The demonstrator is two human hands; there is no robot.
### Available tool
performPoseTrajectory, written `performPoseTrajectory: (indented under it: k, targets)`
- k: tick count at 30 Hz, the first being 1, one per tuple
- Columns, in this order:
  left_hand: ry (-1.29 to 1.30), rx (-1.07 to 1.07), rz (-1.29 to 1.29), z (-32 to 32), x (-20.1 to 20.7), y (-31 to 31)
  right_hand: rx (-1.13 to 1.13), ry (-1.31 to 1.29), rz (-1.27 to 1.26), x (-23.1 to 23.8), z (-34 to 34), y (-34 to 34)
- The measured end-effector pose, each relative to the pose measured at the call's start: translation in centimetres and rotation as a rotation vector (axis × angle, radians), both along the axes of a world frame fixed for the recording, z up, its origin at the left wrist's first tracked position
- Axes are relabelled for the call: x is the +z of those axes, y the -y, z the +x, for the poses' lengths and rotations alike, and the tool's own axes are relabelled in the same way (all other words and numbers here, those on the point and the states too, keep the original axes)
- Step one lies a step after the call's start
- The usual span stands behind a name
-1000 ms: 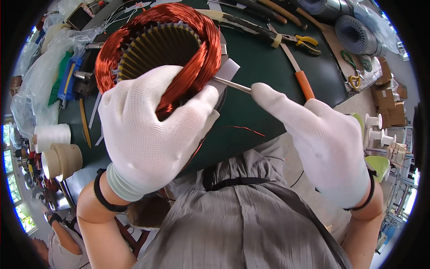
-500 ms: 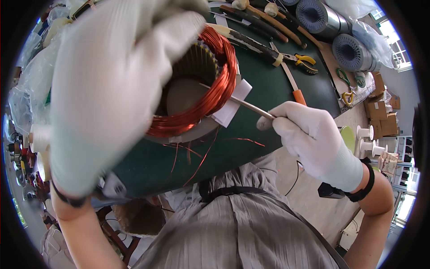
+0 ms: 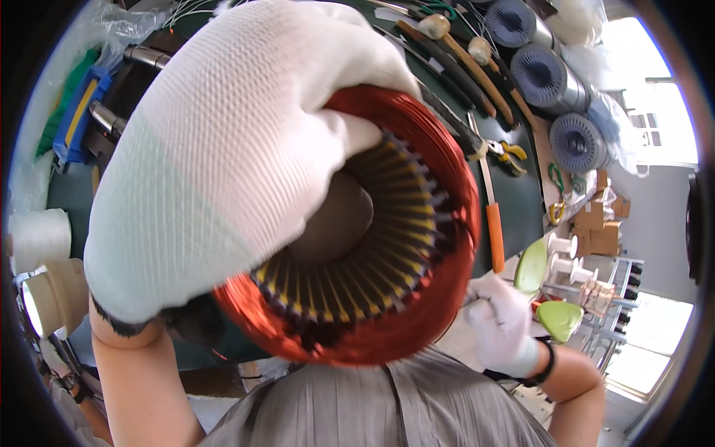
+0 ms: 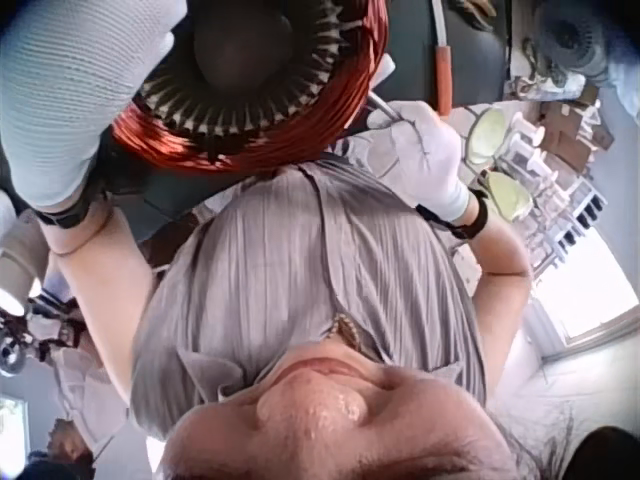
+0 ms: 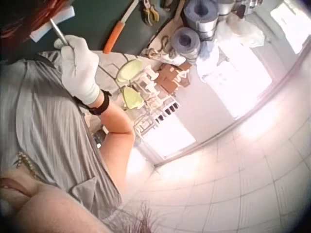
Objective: Assembling and shaping an electrical motor stator using hammers and spacers.
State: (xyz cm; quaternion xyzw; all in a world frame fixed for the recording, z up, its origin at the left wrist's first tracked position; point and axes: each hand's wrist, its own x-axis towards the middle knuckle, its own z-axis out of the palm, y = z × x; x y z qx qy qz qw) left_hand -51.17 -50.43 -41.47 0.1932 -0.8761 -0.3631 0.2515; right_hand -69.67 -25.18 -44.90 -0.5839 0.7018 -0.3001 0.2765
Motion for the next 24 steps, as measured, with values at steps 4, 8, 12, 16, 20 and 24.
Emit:
performPoseTrajectory:
  k: [4,8,12,16,20,24]
  targets:
    - [-0.045,-0.063,0.034,-0.8,1.2,-0.7,0.058,0.007,-0.327,-4.4,-1.2,-0.3]
    - [0.130,-0.048,-0.207,1.1,0.4,1.0,0.018,0.208,-0.098,-2.9,-0.3,0.5]
    - [-0.003,0.320,-0.681,1.1,1.9,-3.6,-0.011,0.254,-0.146,-1.4,0.0,0.4]
    - [0.087,0.041,-0.965,0.8,2.8,-11.5,-0.001,0.279,-0.084,0.3,-0.9,0.5]
    - [-0.038,0.304,-0.941,-0.5,-1.1,-12.4,0.013,0.284,-0.042,1.5,-1.1,-0.5]
    - [-0.010,0.226,-1.119,1.0,-0.8,-12.7,-0.015,-0.078,-0.032,3.8,-2.7,-4.6]
